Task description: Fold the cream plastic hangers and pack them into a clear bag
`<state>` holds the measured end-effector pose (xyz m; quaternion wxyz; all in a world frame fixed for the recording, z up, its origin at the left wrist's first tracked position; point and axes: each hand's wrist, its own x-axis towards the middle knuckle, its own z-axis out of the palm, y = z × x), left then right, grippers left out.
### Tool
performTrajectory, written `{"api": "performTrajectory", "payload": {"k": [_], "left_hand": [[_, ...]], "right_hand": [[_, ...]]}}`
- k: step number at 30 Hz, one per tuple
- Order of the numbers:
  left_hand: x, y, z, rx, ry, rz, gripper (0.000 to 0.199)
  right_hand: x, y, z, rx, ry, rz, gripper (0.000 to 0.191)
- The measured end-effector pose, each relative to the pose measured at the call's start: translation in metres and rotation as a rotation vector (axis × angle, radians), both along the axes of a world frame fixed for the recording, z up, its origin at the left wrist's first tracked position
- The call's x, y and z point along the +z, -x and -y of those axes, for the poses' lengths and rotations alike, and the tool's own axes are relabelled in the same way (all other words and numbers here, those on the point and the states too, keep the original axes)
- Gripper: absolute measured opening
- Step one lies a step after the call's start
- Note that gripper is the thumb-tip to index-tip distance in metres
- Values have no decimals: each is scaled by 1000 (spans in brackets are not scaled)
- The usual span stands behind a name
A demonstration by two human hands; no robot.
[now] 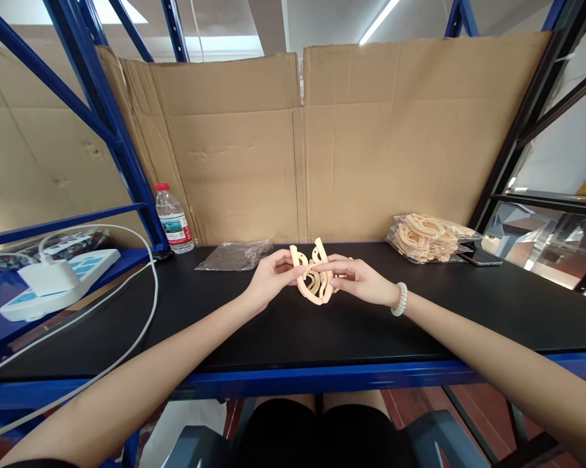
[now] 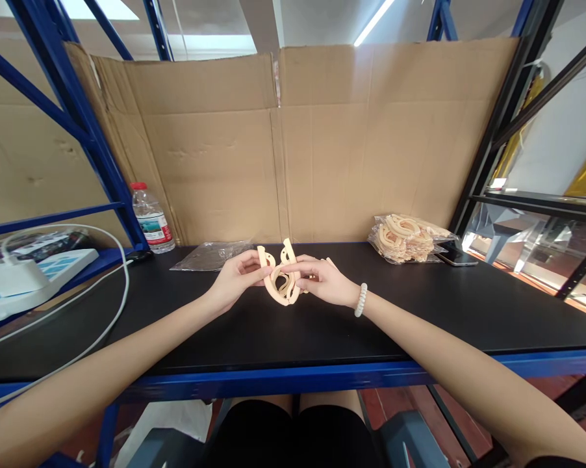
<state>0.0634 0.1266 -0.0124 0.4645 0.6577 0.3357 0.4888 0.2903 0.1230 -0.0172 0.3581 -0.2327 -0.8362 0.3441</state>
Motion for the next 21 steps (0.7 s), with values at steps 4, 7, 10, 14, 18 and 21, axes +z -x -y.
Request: {"api": "performTrajectory", "payload": {"k": [4, 7, 10, 14, 18, 21], "left_hand": [[0, -1, 2, -36, -49, -22, 29], [0, -1, 3, -41, -26, -53, 31], [0, -2, 2, -19, 5, -69, 33], [1, -2, 3, 25, 25, -66, 33], [3, -3, 4, 46, 33, -71, 30], [3, -3, 3, 49, 44, -71, 28]], "right_hand": [[1, 0, 1, 33, -53, 33, 37], [-1, 2, 3, 83, 1, 34, 38], [-2, 3, 5, 106, 7, 37, 35], [0, 3, 7, 111, -20, 45, 31], [2, 3, 8, 122, -1, 37, 24], [3, 3, 9, 129, 15, 25, 22]]}}
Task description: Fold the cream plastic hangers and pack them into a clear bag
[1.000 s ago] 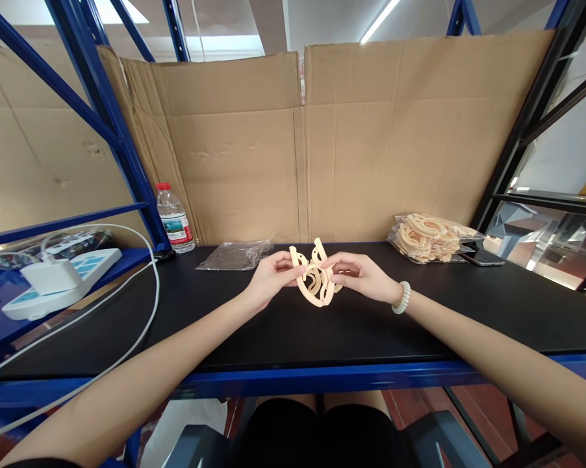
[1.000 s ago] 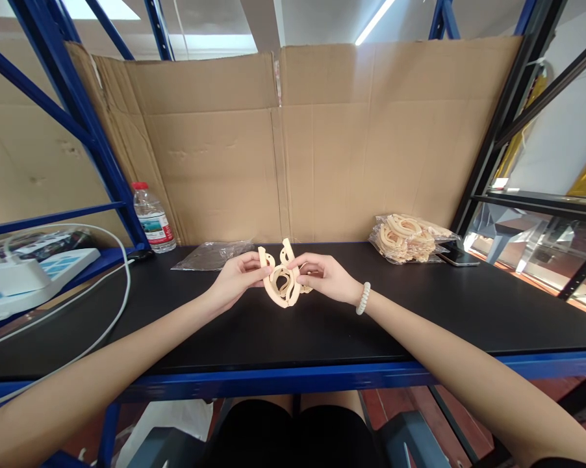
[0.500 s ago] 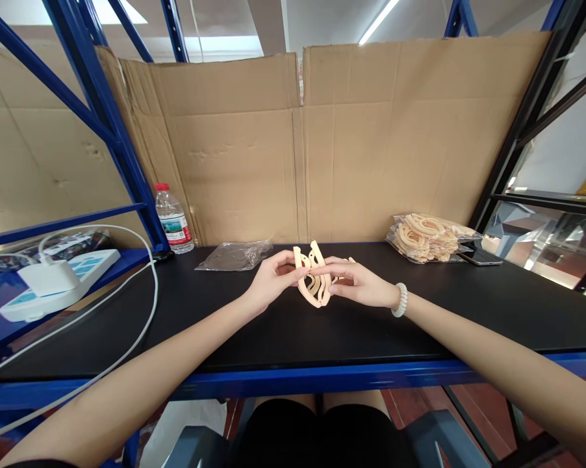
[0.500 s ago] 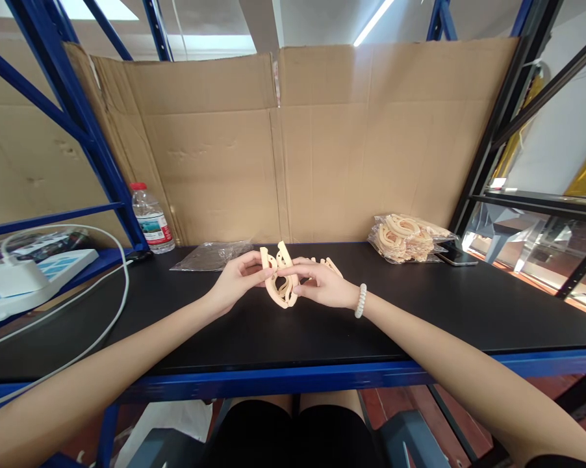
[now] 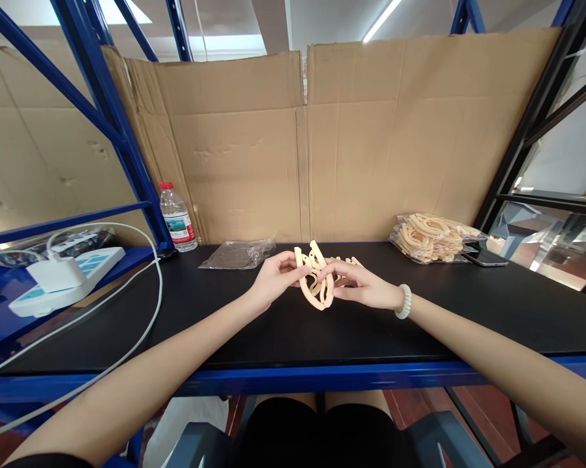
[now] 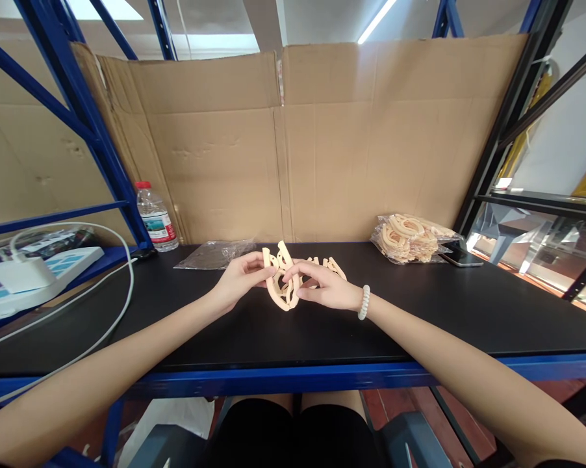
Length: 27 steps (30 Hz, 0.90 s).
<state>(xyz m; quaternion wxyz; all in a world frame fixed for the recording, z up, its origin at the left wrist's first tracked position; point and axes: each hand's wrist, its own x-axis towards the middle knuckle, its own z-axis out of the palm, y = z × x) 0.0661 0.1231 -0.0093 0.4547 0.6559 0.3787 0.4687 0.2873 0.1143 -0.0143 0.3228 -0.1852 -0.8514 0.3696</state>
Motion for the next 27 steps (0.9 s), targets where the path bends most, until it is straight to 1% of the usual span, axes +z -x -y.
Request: {"api": "performTrajectory", "payload": {"k": [4, 10, 18, 24, 25, 27], "left_hand": [[-1, 1, -1, 7, 2, 7, 28], [-4, 0, -2, -66, -13, 13, 36], [-6, 0, -3, -18, -16, 8, 38], [-4, 0, -3, 5, -2, 18, 34], [-3, 1, -4, 7, 9, 32, 33], [-1, 5, -8, 18, 48, 68, 31]], "right_hand": [[2, 0, 1, -5, 0, -12, 20], [2, 0, 3, -21, -71, 58, 21], [2, 3, 5, -40, -118, 114, 24], [2, 3, 6, -14, -93, 105, 19], [2, 2, 5, -30, -98, 87, 17], [4, -1, 3, -105, -127, 16, 13]]}}
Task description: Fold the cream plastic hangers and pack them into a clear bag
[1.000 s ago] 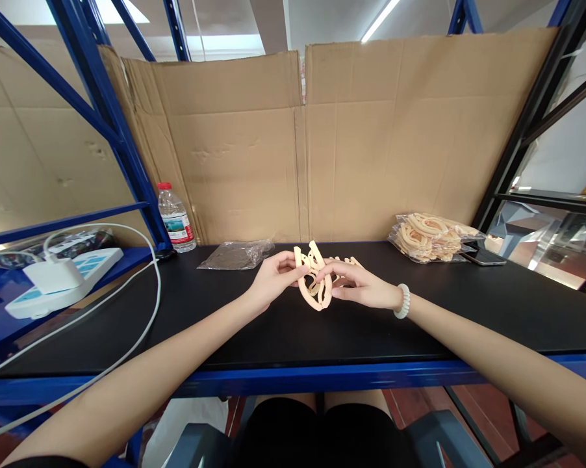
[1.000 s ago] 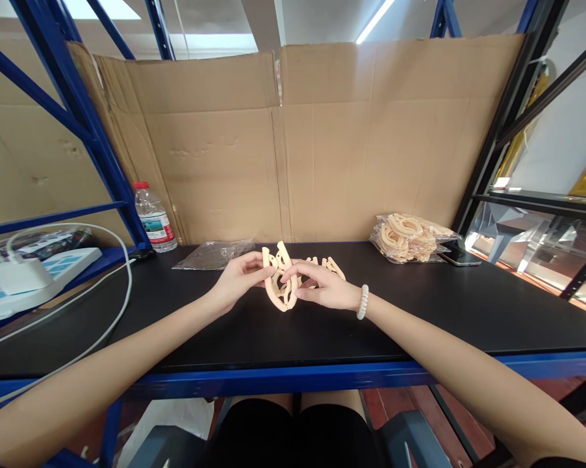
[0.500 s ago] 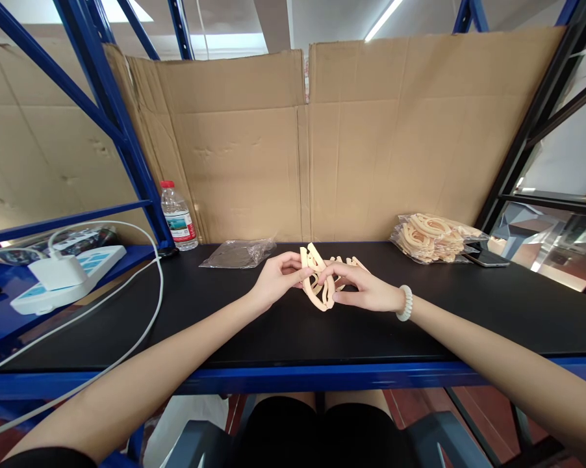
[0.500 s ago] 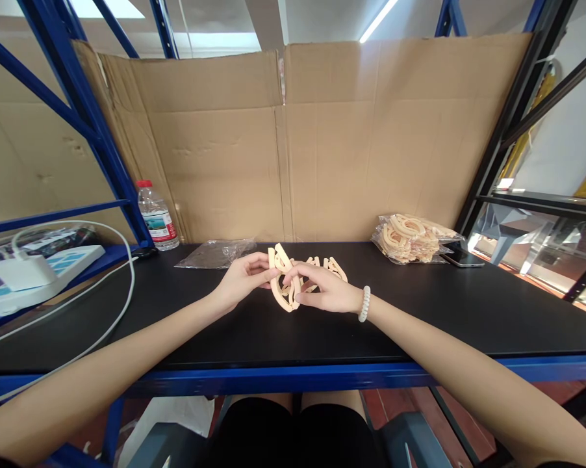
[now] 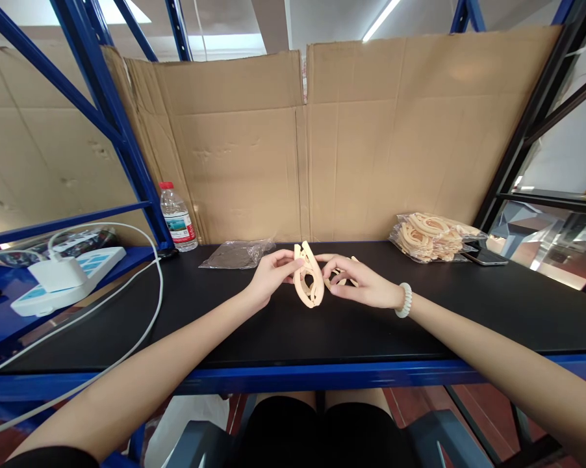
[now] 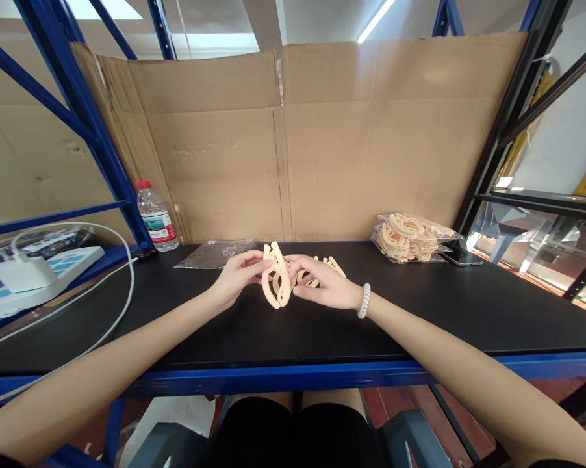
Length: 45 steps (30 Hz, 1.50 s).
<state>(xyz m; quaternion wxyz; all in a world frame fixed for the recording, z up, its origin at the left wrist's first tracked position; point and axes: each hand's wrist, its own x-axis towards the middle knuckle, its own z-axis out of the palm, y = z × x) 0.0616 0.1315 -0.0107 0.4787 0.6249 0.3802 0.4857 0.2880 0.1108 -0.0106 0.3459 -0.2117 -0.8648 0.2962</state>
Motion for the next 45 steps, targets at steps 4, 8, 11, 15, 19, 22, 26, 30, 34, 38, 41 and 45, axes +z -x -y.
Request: {"api": "performTrajectory", "payload": {"k": [4, 8, 11, 15, 19, 22, 26, 30, 34, 38, 41, 45], "left_hand": [[0, 13, -15, 107, 74, -12, 27], [-8, 27, -34, 240, 49, -149, 30], [-18, 33, -45, 333, -42, -294, 33], [-29, 35, -54, 369, -270, -467, 25], [-32, 34, -55, 386, -320, -506, 24], [-23, 34, -48, 320, -345, -590, 24], [-4, 32, -25, 87, -508, -754, 45], [-3, 22, -1, -93, -384, -937, 68], [-13, 10, 15, -149, -260, -1134, 83], [-18, 0, 19, -91, -284, -1236, 80], [-22, -5, 16, -25, -294, -1285, 78], [-27, -13, 2, 52, -296, -1312, 78]], "right_hand": [[4, -12, -9, -208, -91, -185, 16], [3, -25, -24, -353, -94, -273, 20], [-2, -32, -34, -428, -99, -352, 23], [-4, -35, -40, -492, -119, -409, 24], [-2, -35, -37, -528, -148, -362, 23], [0, -32, -32, -527, -227, -241, 19], [0, -27, -29, -420, -399, 72, 17], [-9, -20, -24, -334, -465, 427, 40], [-21, -6, -10, -381, -322, 616, 63], [-27, 4, -1, -357, -172, 766, 76], [-29, 5, -4, -358, -178, 792, 76], [-32, 3, -22, -381, -206, 787, 75]]}}
